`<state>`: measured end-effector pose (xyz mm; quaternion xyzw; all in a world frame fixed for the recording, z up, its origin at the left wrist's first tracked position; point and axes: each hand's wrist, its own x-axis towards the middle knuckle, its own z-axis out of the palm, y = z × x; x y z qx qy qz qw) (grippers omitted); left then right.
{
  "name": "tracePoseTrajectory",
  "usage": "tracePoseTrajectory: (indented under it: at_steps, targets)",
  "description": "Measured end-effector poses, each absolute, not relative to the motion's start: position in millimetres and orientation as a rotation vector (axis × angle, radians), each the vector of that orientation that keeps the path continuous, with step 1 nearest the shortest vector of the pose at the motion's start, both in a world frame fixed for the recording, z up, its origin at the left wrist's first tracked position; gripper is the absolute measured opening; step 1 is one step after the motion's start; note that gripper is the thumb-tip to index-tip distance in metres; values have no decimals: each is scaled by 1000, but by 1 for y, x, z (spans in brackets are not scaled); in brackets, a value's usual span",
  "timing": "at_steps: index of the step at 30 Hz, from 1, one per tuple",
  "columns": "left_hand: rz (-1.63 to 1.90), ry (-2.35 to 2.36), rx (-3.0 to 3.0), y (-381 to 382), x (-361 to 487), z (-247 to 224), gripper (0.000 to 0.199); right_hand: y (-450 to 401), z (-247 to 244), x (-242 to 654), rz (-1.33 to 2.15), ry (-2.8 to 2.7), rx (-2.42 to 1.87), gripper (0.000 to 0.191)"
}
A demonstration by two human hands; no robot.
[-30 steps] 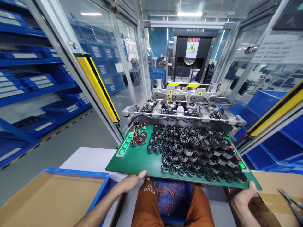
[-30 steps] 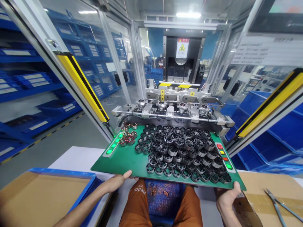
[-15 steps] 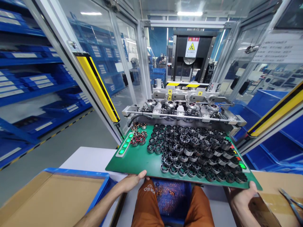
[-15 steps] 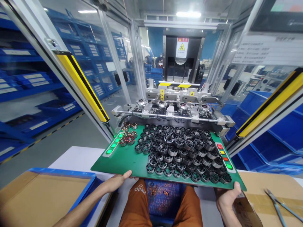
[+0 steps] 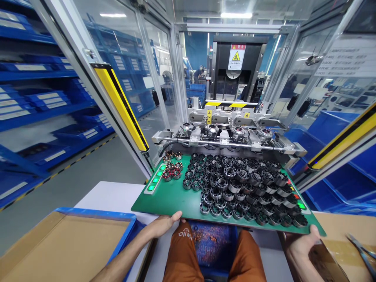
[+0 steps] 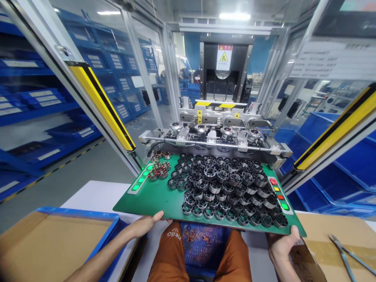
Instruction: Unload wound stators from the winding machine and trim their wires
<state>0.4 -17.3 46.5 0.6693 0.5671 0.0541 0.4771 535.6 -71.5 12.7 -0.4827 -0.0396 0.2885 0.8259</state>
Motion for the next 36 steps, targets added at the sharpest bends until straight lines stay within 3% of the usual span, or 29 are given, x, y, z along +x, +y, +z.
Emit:
tracePoseTrajectory:
  at_steps: [36]
  targets:
    - [124, 1396, 1672, -16, 0, 45, 135, -71, 6, 546, 603, -29, -950, 70]
